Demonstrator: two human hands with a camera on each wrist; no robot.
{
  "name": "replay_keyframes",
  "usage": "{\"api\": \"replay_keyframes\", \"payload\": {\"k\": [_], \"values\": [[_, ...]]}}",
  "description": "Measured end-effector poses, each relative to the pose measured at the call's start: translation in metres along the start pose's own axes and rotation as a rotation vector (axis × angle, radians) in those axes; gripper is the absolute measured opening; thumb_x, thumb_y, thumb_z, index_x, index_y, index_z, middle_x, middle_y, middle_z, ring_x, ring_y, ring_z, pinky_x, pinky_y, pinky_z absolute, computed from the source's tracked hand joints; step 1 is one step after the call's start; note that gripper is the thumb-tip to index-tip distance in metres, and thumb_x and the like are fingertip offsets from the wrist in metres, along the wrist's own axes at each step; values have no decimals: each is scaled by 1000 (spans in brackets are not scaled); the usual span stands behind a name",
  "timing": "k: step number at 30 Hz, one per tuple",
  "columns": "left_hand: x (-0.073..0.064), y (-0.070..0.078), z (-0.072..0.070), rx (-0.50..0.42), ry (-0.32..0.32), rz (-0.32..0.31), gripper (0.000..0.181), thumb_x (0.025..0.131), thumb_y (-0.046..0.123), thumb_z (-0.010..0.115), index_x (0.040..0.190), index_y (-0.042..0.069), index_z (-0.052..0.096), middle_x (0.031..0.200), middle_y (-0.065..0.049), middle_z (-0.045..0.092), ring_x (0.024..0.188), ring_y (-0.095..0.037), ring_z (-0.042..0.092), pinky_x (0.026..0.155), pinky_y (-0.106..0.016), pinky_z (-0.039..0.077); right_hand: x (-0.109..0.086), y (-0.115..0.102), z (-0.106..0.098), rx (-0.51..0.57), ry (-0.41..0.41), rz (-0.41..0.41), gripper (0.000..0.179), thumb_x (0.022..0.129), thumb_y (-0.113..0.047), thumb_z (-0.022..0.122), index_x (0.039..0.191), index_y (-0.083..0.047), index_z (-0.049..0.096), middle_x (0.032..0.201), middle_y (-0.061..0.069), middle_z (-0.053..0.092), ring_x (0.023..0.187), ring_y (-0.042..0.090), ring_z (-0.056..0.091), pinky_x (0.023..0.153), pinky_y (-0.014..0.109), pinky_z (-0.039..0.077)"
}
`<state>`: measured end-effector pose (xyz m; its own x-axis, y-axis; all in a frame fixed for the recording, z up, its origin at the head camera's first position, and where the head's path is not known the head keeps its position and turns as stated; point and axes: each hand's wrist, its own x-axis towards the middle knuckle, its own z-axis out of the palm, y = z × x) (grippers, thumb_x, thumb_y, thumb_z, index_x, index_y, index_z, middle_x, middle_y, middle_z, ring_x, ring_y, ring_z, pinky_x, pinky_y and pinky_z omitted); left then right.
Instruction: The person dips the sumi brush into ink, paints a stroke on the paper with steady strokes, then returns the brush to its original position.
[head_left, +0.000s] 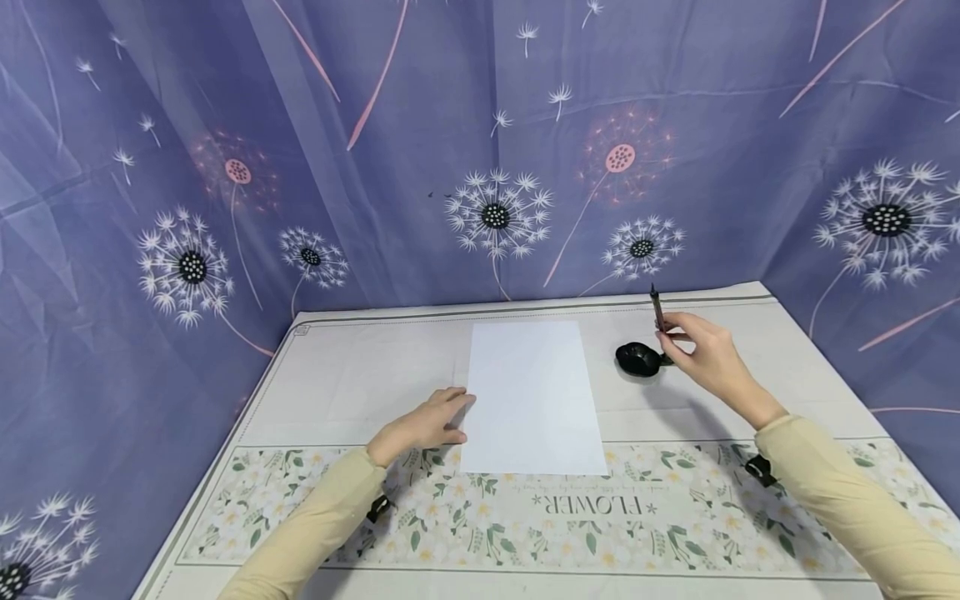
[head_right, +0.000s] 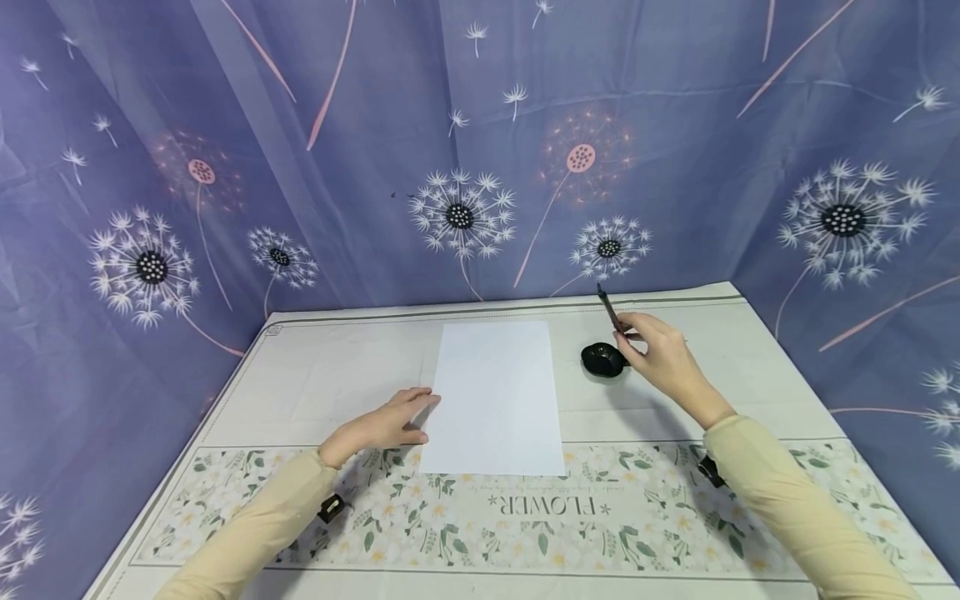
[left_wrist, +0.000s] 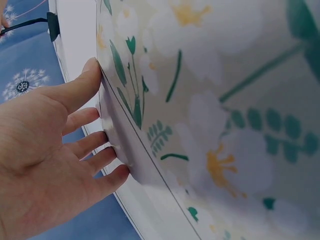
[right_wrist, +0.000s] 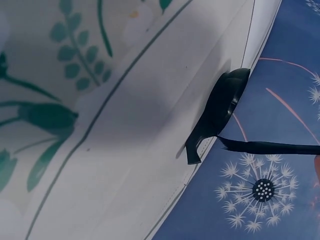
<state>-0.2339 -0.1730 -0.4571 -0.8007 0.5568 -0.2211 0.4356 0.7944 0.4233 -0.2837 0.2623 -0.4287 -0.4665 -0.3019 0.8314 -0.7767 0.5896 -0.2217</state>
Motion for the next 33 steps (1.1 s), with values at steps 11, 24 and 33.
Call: {"api": "replay_keyframes", "payload": {"k": [11,24,33], "values": [[1,-1,1,-1,-4,-4,68,92,24,66,149,4,34,156,-22,25,145,-39,24,114,-51,33,4,-2,-1,-29,52,-43,35,67,18,70,100,7,68,91,16,71,71,30,67,81,6,49],[1,-2,1,-4,-2,-1,68,92,25,65,149,3,34,156,-23,25,144,-39,24,114,-52,32,3,-4,2,59,3,-9,36,67,24,70,98,6,67,87,15,70,93,-8,59,79,3,49],[2,-3,2,-6,-2,-6,68,93,25,65,149,5,33,157,-22,25,145,-38,23,114,-51,32,-3,0,5,54,-89,61,33,70,25,68,96,6,63,86,15,67,81,26,66,79,3,48]]}}
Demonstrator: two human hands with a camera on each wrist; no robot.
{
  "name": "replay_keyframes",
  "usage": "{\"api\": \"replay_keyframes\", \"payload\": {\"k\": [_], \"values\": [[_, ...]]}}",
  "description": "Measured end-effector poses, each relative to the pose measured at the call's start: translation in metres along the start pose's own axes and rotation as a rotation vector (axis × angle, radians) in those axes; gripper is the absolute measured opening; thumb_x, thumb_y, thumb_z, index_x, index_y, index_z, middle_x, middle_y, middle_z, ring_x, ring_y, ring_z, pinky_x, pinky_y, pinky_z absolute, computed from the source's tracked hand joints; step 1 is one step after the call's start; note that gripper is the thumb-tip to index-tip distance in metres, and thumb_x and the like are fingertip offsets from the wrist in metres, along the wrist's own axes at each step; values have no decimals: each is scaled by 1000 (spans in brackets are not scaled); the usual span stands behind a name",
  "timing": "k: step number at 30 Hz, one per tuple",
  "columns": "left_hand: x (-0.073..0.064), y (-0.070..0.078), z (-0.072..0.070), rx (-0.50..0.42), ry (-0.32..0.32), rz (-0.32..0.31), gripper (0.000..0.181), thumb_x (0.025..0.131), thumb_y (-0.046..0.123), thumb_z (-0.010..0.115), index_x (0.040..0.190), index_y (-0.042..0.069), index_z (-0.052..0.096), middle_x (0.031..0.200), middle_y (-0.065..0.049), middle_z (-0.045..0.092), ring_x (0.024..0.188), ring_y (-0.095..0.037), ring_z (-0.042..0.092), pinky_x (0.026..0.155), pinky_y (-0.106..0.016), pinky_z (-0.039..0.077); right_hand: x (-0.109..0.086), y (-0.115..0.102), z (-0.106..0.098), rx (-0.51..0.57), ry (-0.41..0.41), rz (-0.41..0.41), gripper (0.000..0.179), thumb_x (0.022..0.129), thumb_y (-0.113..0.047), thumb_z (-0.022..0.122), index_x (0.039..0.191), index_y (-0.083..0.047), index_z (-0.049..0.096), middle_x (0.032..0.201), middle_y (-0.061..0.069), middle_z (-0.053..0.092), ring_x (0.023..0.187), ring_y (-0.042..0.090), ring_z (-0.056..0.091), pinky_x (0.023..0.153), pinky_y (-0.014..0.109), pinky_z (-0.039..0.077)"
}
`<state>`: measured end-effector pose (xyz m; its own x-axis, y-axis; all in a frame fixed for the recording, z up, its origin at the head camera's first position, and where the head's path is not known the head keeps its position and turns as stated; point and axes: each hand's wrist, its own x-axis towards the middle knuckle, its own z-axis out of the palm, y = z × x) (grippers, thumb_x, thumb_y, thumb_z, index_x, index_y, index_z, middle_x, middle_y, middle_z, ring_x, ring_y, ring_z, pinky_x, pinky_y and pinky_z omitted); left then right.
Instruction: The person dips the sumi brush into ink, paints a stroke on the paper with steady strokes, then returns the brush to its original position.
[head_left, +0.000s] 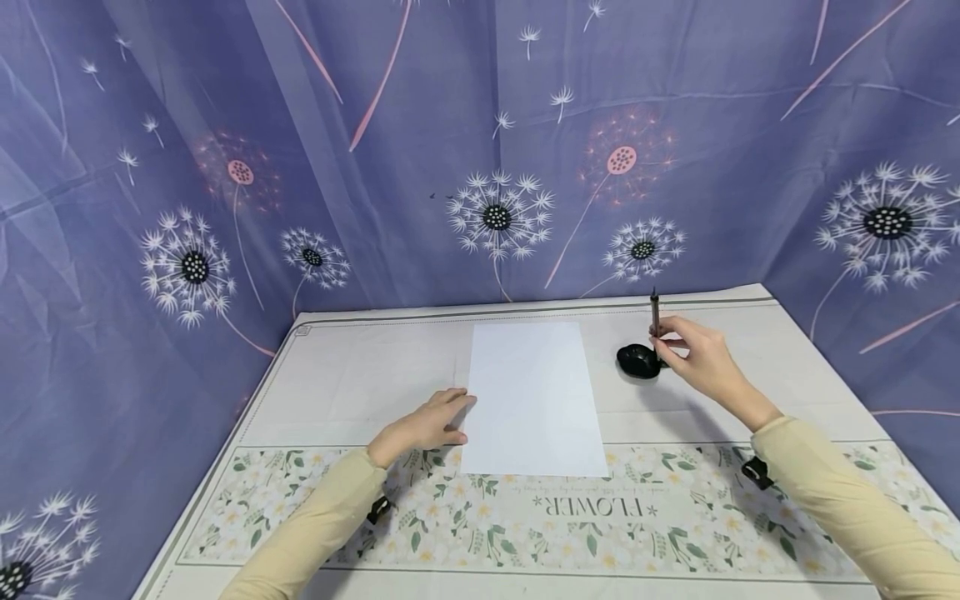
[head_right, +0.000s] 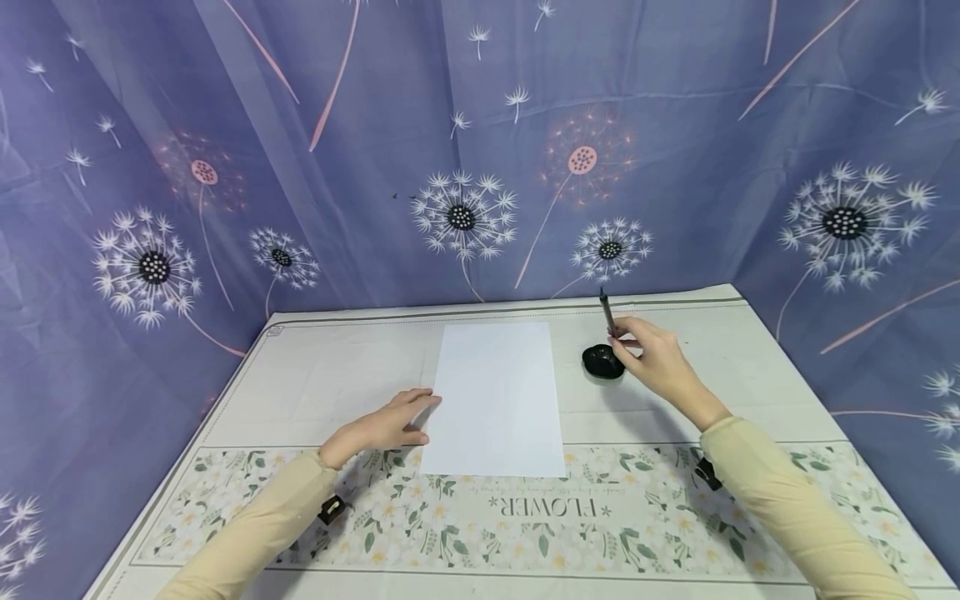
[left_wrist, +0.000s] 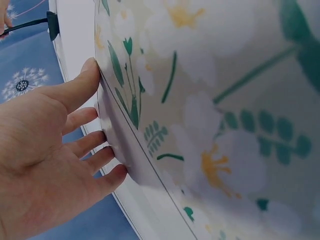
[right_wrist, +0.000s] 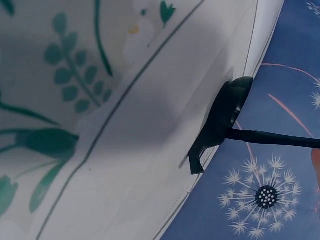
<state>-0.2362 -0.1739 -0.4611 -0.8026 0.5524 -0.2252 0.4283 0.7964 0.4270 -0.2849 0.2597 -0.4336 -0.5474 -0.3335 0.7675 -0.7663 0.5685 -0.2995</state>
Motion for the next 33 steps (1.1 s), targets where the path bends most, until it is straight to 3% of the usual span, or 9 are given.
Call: {"api": "replay_keyframes", "payload": {"k": [10,17,33], "values": [[-6,3,-3,-7,10,37,67,93,27,64,148,2,34,155,-25,25,143,-41,24,114,-54,32,-2,1,2,-11,-35,22,30,73,20,69,99,5,63,89,17,67,84,26,67,80,1,47],[-1,1,1,-13,-8,-8,67,93,24,65,149,4,33,157,-22,23,145,-39,22,116,-53,29,-3,-1,4,2,-71,42,30,75,18,69,102,6,63,90,17,68,82,31,67,78,0,46],[-2,0,0,1,-7,-12,68,93,26,64,150,7,32,157,-21,23,145,-39,23,116,-53,29,-1,-5,4,-6,-87,34,30,75,14,71,103,5,64,90,15,70,77,29,69,69,16,56]]}}
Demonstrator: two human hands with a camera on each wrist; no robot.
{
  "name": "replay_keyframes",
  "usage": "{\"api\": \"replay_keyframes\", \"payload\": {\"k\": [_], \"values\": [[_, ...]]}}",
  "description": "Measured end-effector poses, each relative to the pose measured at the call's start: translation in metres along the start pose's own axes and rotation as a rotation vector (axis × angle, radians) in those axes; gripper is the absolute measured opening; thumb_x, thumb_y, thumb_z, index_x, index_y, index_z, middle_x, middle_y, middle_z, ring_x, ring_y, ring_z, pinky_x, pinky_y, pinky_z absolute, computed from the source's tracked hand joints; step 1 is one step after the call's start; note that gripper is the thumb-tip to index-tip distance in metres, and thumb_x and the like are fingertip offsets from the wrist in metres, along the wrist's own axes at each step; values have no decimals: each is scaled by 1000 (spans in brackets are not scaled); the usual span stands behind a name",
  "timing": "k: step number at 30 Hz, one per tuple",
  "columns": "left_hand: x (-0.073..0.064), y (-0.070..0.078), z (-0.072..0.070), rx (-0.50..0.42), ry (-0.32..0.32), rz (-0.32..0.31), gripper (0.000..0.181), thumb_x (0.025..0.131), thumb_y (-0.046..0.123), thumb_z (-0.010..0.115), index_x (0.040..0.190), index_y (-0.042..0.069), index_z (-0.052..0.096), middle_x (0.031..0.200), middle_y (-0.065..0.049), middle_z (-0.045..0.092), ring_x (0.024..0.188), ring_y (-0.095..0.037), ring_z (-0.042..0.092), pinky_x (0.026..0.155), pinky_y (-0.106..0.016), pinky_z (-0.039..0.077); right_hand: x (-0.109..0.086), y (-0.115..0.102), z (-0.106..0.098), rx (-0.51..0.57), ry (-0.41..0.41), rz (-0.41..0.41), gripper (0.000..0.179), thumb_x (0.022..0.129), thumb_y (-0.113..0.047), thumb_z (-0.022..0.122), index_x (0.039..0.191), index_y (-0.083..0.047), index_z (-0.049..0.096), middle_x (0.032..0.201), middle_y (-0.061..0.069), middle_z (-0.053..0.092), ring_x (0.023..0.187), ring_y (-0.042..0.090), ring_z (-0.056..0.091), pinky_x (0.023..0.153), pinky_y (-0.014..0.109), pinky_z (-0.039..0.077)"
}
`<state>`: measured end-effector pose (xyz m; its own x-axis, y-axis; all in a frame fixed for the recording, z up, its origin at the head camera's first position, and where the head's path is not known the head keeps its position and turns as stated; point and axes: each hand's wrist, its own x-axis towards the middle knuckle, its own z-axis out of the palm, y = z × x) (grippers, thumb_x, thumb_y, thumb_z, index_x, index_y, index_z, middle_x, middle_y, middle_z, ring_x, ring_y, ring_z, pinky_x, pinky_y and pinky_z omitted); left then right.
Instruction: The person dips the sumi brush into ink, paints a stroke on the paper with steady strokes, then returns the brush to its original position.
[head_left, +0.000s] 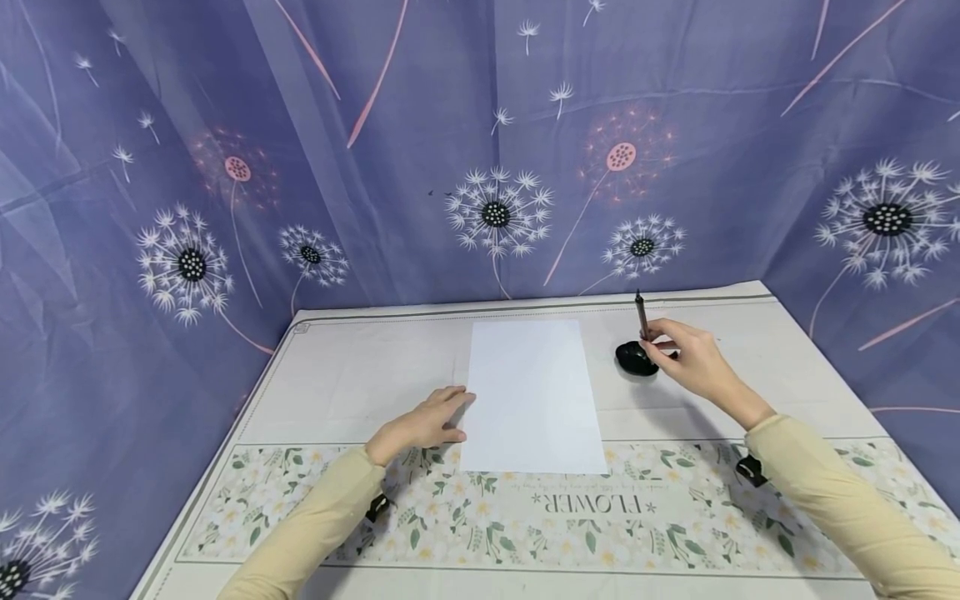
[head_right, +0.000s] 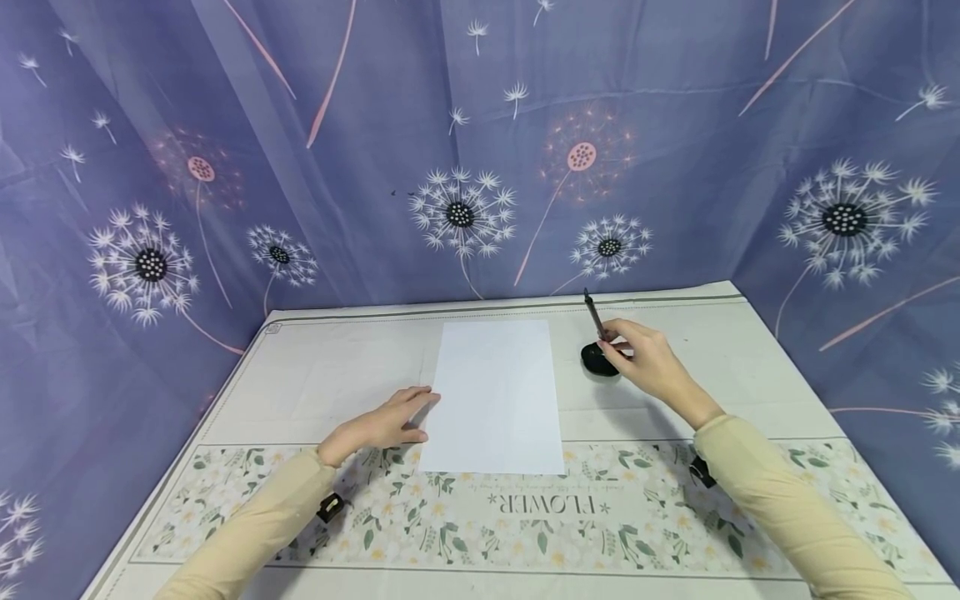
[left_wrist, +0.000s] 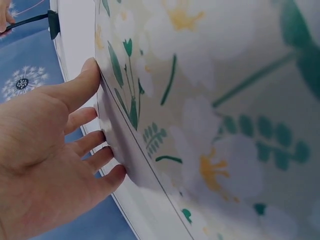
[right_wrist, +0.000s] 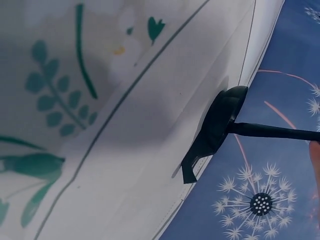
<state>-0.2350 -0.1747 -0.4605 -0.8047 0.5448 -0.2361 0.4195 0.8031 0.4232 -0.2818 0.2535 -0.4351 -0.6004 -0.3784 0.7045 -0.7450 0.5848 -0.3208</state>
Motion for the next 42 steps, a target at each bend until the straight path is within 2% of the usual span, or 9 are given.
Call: {"api": "replay_keyframes", "payload": {"k": [6,10,14,17,21,26,33,42], "values": [[-2,0,0,-12,-8,4,68,93,24,65,149,5,32,157,-22,22,145,-40,22,115,-54,29,0,-1,1,21,12,-11,32,73,16,70,104,7,64,89,16,69,74,31,68,63,31,59],[-1,0,0,-14,-10,2,67,94,25,64,150,6,31,158,-22,22,145,-39,22,116,-53,29,0,-2,1,25,15,-15,32,74,15,70,104,6,64,88,14,69,76,25,68,66,25,59],[-1,0,0,-13,-9,-4,67,94,25,63,150,7,31,158,-21,22,146,-39,21,116,-53,28,2,-3,1,28,23,-17,30,75,15,71,102,3,64,87,11,69,81,8,65,69,16,57],[0,0,0,-11,-10,-8,68,94,26,63,151,8,31,158,-20,21,146,-38,21,117,-53,28,3,-3,1,37,34,-14,29,75,15,71,101,3,64,86,11,69,84,0,62,69,16,57],[0,-1,1,-10,-7,-8,68,94,27,63,151,9,31,159,-20,20,146,-38,21,116,-53,28,2,-2,1,43,47,10,26,76,14,70,99,2,64,86,12,70,84,-3,62,69,15,56],[0,-3,2,-3,-5,-12,68,94,28,63,151,10,31,159,-19,20,146,-37,21,117,-53,28,3,-3,1,60,64,56,25,77,14,70,97,1,63,85,13,70,88,-17,54,71,8,53],[-1,-1,1,-12,-9,-6,68,94,27,63,151,10,30,159,-19,20,146,-38,21,117,-53,27,5,-5,0,139,123,94,24,78,17,68,97,4,65,87,14,70,88,-16,56,74,3,50],[-2,-1,1,-5,-12,3,68,94,27,63,151,9,30,159,-20,20,146,-39,21,117,-54,27,11,-13,-3,126,223,99,24,73,25,66,92,12,63,82,22,68,82,-9,60,73,3,50]]}}
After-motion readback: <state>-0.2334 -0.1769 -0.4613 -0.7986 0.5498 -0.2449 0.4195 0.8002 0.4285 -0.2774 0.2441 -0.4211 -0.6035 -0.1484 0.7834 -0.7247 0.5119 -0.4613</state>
